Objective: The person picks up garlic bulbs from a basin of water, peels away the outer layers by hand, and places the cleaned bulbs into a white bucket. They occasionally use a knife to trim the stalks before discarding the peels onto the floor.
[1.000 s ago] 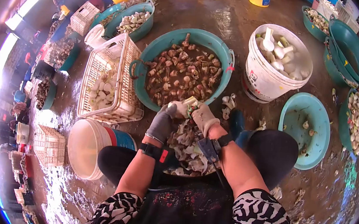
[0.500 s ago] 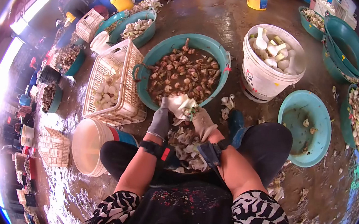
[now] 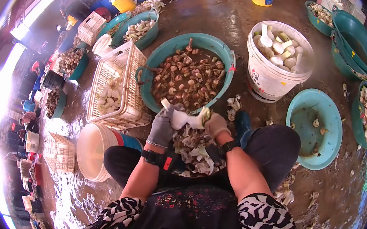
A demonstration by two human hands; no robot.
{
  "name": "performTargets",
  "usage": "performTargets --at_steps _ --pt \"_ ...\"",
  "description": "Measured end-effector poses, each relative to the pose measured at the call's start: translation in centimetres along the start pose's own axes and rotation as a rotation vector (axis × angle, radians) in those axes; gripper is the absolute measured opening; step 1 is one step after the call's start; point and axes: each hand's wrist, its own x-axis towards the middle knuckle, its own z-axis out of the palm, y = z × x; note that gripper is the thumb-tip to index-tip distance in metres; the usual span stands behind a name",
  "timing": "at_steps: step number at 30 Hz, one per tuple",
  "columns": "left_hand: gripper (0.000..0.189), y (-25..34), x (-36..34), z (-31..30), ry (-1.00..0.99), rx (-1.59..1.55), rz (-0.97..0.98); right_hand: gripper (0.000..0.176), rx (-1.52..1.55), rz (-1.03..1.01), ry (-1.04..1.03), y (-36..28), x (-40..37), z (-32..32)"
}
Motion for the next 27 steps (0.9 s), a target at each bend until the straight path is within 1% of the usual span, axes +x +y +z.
performTargets --at_steps 2,3,4,5,6,7,8,10,11,14,15,16,18,19,21,22,23,24,25,26,27 --pt "0.03 2.3 -0.6 1.7 -0.023 -0.059 0.078 0.021 -0.188 0.171 -0.283 -0.6 -1.5 1.1" --pt "0.042 3.2 -0.3 1.8 0.042 0.089 0.118 0.02 -0.163 0.069 -0.236 0.0 -2.8 2.8" --pt "0.035 3.6 0.8 0.5 0.008 0.085 0.265 0.026 -0.307 0.115 -0.375 0.7 -3.2 3.9" --pt "0.037 4.4 1.5 0.2 0.074 -0.089 0.271 0.032 -0.308 0.099 -0.45 1.2 -3.9 3.9" --pt "0.039 5.2 1.8 -0.4 0.147 -0.263 0.274 0.033 -0.443 0.153 -0.536 0.7 -4.4 3.9" --pt "0.042 4.8 2.7 -2.1 0.001 -0.382 0.218 0.034 -0.46 0.058 -0.643 0.3 -4.3 3.9" --pt "0.044 4.3 3.2 -3.1 -0.03 -0.425 0.094 0.035 -0.48 -0.042 -0.742 -1.0 -3.8 3.1" --pt "0.049 3.3 3.5 -3.4 0.066 -0.518 -0.016 0.032 -0.497 -0.107 -0.437 -2.7 -3.5 2.0" --pt "0.049 2.8 3.6 -3.6 0.053 -0.524 -0.059 0.031 -0.502 -0.128 -0.283 -3.0 -3.1 1.8" --pt "0.048 1.9 4.6 -3.9 -0.001 -0.605 -0.164 0.024 0.048 -0.026 -0.134 -2.9 -0.5 1.5" --pt "0.048 1.5 5.4 -5.0 -0.035 -0.552 -0.193 0.018 0.256 0.069 -0.128 -3.1 -0.1 1.7" --pt "0.048 1.6 6.6 -6.0 0.023 -0.529 -0.198 0.019 0.454 0.16 -0.142 -3.0 0.2 2.2" --pt "0.053 3.3 9.1 -8.3 0.158 -0.464 -0.058 0.019 0.852 0.343 -0.161 -2.0 0.5 3.6" --pt "0.059 5.0 10.5 -10.9 0.135 0.254 0.189 0.02 0.809 0.365 -0.169 -0.9 1.1 4.4" --pt "0.062 9.4 12.9 -14.1 -0.025 0.162 0.48 0.021 0.866 0.27 -0.1 0.0 1.6 5.7" --pt "0.06 11.4 13.7 -14.0 -0.123 -0.65 0.468 0.022 0.893 0.223 -0.065 0.6 1.8 6.4" --pt "0.06 11.9 14.8 -13.9 0.07 -0.64 0.391 0.023 0.906 0.263 -0.088 1.7 2.3 7.5" --pt "0.061 12.5 15.9 -12.8 0.262 -0.623 0.314 0.024 0.956 0.314 -0.102 0.9 2.5 6.9" --pt "0.051 11.4 17.4 -10.9 0.223 -0.574 0.166 0.025 1.005 0.364 -0.113 0.1 2.6 6.3" --pt "0.035 8.6 19.6 -9.3 0.216 -0.184 0.172 0.026 1.053 0.414 -0.124 -0.4 2.8 5.8" --pt "0.021 5.3 22.2 -8.5 0.2 0.204 0.175 0.028 0.701 0.167 -0.053 0.0 2.8 6.0"
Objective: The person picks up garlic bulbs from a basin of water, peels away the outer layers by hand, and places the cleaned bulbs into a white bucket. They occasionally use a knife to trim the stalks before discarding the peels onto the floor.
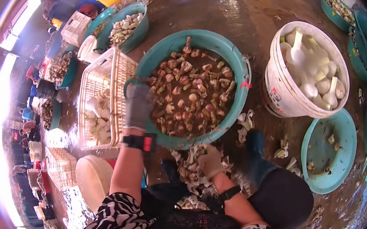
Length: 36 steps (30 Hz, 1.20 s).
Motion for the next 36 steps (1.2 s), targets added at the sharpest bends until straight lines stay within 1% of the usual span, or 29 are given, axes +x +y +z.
performTargets --at_steps 1,2,3,4,5,6,7,9,10,11,13,14,15,17,19,20,22,23,24,25,26,27,28,29,31,33,34,35,36 --pt "0.018 -4.8 2.7 0.5 -0.106 0.204 -0.083 0.028 0.02 0.066 0.009 0.2 0.2 0.0" --pt "0.02 -6.5 2.4 4.2 -0.089 0.256 -0.186 0.029 0.038 0.131 0.02 0.2 0.3 0.2" --pt "0.034 -9.9 3.3 6.2 -0.135 0.511 -0.181 0.029 0.056 0.2 0.03 0.3 0.4 0.2" --pt "0.051 -13.1 4.1 8.2 -0.182 0.766 -0.168 0.029 0.182 0.3 0.001 0.3 0.6 0.1" --pt "0.074 -12.9 3.9 10.7 -0.254 1.116 -0.156 0.029 0.306 0.396 -0.029 0.2 0.9 -0.2" --pt "0.07 -14.2 4.0 12.3 -0.172 1.292 -0.078 0.029 0.431 0.49 -0.061 0.3 1.1 -0.5" --pt "0.066 -15.1 4.0 13.3 -0.085 1.468 0.0 0.029 0.318 0.402 -0.033 0.8 1.3 -0.5" --pt "0.057 -17.2 6.0 12.7 -0.13 1.416 0.005 0.028 0.102 0.218 0.012 3.1 1.8 0.0" --pt "0.052 -17.6 6.8 12.0 -0.15 1.395 0.012 0.028 0.11 0.175 0.092 5.3 1.7 0.7" --pt "0.045 -17.1 6.9 11.0 -0.141 1.338 0.017 0.03 0.163 0.227 0.041 4.8 1.7 0.5" --pt "0.033 -15.4 6.6 8.3 -0.116 1.226 0.034 0.034 0.272 0.326 -0.072 1.8 2.0 -0.5" --pt "0.024 -14.4 5.4 7.3 -0.115 1.206 0.17 0.035 0.095 0.216 0.004 -0.4 2.0 -0.8" --pt "0.024 -12.9 3.3 6.8 -0.183 1.227 0.204 0.037 -0.082 0.111 0.082 -2.9 1.7 -0.9" --pt "0.023 -8.3 -1.8 6.6 -0.312 1.262 0.27 0.038 -0.384 -0.115 0.251 -5.0 1.8 -0.9" --pt "0.025 -4.8 -7.3 7.3 -0.498 1.315 0.233 0.037 -0.628 -0.36 0.442 -5.6 1.8 -0.5" --pt "0.025 -3.8 -9.5 7.5 -0.596 1.337 0.214 0.035 -0.717 -0.33 0.356 -5.6 1.6 -0.4" --pt "0.028 -2.9 -12.4 7.4 -0.562 1.197 0.098 0.032 -0.902 -0.277 0.18 -5.3 1.1 -0.9" --pt "0.029 -2.4 -13.6 7.2 -0.542 1.125 0.04 0.031 -0.788 -0.275 0.166 -5.3 0.5 -0.8" --pt "0.041 -2.1 -13.9 6.6 -0.586 0.933 -0.094 0.029 -0.674 -0.275 0.152 -5.2 0.1 -0.7" --pt "0.045 -1.9 -14.9 6.3 -0.556 0.721 -0.164 0.027 -0.562 -0.274 0.136 -4.9 -0.3 -0.6" --pt "0.05 -1.8 -16.1 6.1 -0.524 0.507 -0.228 0.021 -0.428 -0.191 0.115 -3.4 -0.2 -0.5" --pt "0.055 -1.8 -17.2 5.8 -0.491 0.293 -0.288 0.02 -0.103 -0.127 0.06 -3.5 -0.3 -0.5" --pt "0.068 -2.4 -18.0 4.5 -0.588 0.826 0.05 0.019 0.222 -0.053 0.002 -3.5 -0.3 -0.5" --pt "0.068 -2.3 -19.0 4.4 -0.565 0.878 0.14 0.019 0.548 0.027 -0.056 -3.8 -0.6 -0.5" --pt "0.069 -2.3 -20.6 4.6 -0.524 0.978 0.324 0.019 0.485 -0.021 -0.1 -4.3 -1.3 -0.5" --pt "0.07 -1.4 -21.3 4.7 -0.492 0.971 0.298 0.017 0.388 -0.036 -0.156 -4.6 -1.3 -0.7" --pt "0.07 -1.3 -21.4 4.3 -0.486 0.959 0.283 0.014 0.356 -0.104 -0.204 -4.6 -1.6 -0.7" --pt "0.069 -1.1 -21.6 4.1 -0.482 0.949 0.269 0.014 0.361 -0.063 -0.214 -5.0 -2.1 -0.8" --pt "0.067 -0.6 -22.0 4.3 -0.473 0.981 0.323 0.013 0.365 -0.028 -0.224 -5.7 -2.5 -1.1"
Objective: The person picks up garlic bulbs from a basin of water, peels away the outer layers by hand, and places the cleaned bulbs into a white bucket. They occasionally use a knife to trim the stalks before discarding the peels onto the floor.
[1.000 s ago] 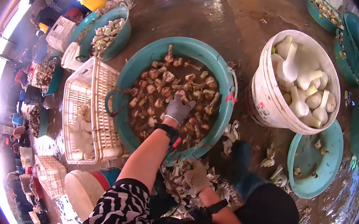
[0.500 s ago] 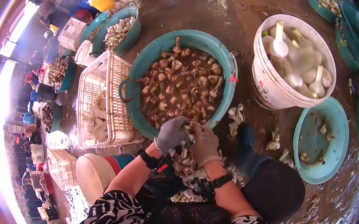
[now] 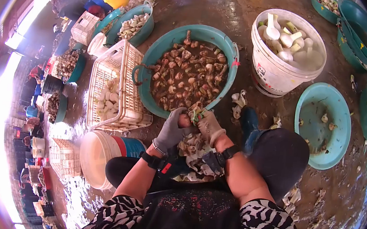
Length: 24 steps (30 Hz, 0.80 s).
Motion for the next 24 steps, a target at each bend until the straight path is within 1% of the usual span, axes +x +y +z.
performTargets --at_steps 1,3,5,7,8,9,10,13,14,17,18,19,21,22,24 --pt "0.066 0.1 -0.2 0.0 0.009 -0.025 -0.006 0.012 0.008 0.037 -0.004 -0.5 -0.2 0.1" --pt "0.063 0.1 -0.5 0.2 0.019 -0.074 -0.02 0.011 -0.056 0.01 -0.059 0.0 0.0 -0.7" --pt "0.053 0.2 -1.0 0.3 -0.033 -0.496 -0.281 0.011 -0.132 -0.049 -0.068 1.0 0.1 -1.0" --pt "0.044 -0.7 -1.1 0.3 -0.087 -0.928 -0.486 0.011 -0.217 -0.147 -0.033 2.1 -0.1 -1.1" --pt "0.041 -2.1 -1.1 0.5 -0.111 -1.154 -0.562 0.011 -0.308 -0.17 0.0 1.8 -0.7 -0.9" --pt "0.039 -1.8 -0.9 0.2 -0.134 -1.38 -0.636 0.012 -0.399 -0.192 0.03 1.0 -1.6 -0.5" --pt "0.041 -1.1 -0.2 1.2 0.008 -1.498 -0.707 0.013 -0.488 -0.216 0.063 0.4 -2.3 -0.2" --pt "0.04 -2.8 -0.9 0.7 -0.209 -1.34 -0.61 0.016 0.066 0.004 0.048 -0.7 -2.3 0.5" --pt "0.039 -0.4 -0.7 0.9 -0.162 -1.15 -0.286 0.018 0.158 0.066 0.033 -2.9 -3.2 1.2" --pt "0.037 -0.3 -0.8 1.3 0.108 -0.822 -0.571 0.02 0.219 -0.025 0.083 -0.1 -2.1 0.3" --pt "0.036 -0.2 -0.7 1.3 0.19 -0.613 -0.489 0.024 0.182 -0.074 0.09 1.0 -1.4 0.6" --pt "0.035 -0.1 -0.6 1.3 0.268 -0.406 -0.407 0.024 0.219 -0.039 0.067 2.0 -1.4 0.2" --pt "0.033 0.1 -0.4 1.3 0.411 0.014 -0.232 0.025 0.294 0.027 0.022 1.9 -2.0 0.3" --pt "0.029 -1.8 -0.4 2.3 0.418 -0.005 -0.077 0.022 0.318 0.07 0.026 1.8 -1.9 0.5" --pt "0.028 -0.1 -1.0 2.5 0.255 -0.375 -0.148 0.019 0.024 0.008 -0.129 -1.4 -3.7 1.1"
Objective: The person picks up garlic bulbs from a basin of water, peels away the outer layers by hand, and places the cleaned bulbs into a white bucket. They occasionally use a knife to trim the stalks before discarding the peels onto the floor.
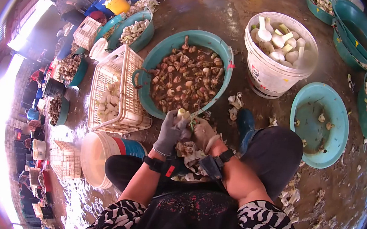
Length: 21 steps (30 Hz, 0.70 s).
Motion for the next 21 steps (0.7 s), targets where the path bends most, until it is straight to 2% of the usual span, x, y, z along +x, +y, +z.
performTargets --at_steps 2,3,5,6,7,8,9,10,13,15,16,17,18,21 --pt "0.027 0.2 -0.1 -0.9 -0.164 -0.34 -0.211 0.02 -0.579 -0.505 -0.055 2.7 0.9 -1.0" --pt "0.027 -0.1 0.1 -1.9 -0.221 -0.498 -0.363 0.022 -0.456 -0.327 0.001 4.7 1.6 -2.2" --pt "0.03 0.0 1.0 -3.2 -0.095 -0.574 -0.375 0.027 -0.21 0.017 0.105 7.0 2.9 -4.7" --pt "0.036 3.8 1.4 -4.1 -0.007 -0.734 -0.358 0.029 -0.31 0.12 0.108 7.6 3.1 -5.3" --pt "0.039 1.4 3.2 -6.6 -0.009 -0.944 -0.263 0.032 -0.575 0.108 0.07 8.7 3.0 -5.1" --pt "0.037 0.9 5.0 -10.0 -0.193 -0.93 -0.03 0.035 -0.838 0.103 0.025 10.1 2.0 -4.3" --pt "0.038 3.2 5.8 -12.0 0.102 -0.666 -0.022 0.038 -1.104 0.092 -0.027 10.8 1.9 -3.8" --pt "0.041 7.3 6.6 -12.8 0.391 -0.851 -0.051 0.049 -1.171 0.316 -0.068 5.4 1.1 -1.2" --pt "0.032 4.8 8.9 -17.7 0.666 -1.115 -0.3 0.052 -1.307 0.312 -0.061 4.0 1.9 -0.9" --pt "0.023 -7.5 11.4 -17.9 0.161 0.037 -0.016 0.048 -1.224 0.236 0.04 3.3 3.1 -0.6" --pt "0.029 -9.1 13.0 -15.7 0.053 -0.114 -0.182 0.045 -1.169 0.187 0.08 4.3 3.7 -0.9" --pt "0.031 -8.0 14.2 -11.4 0.04 -0.175 -0.304 0.043 -1.113 0.14 0.121 5.0 4.3 -1.3" --pt "0.032 -6.8 15.4 -6.9 0.033 -0.234 -0.427 0.044 -0.9 0.265 0.1 3.2 4.6 -0.9" --pt "0.054 -15.9 18.7 0.8 -0.423 0.872 -0.392 0.043 -0.779 0.223 0.128 3.7 5.9 -1.4"
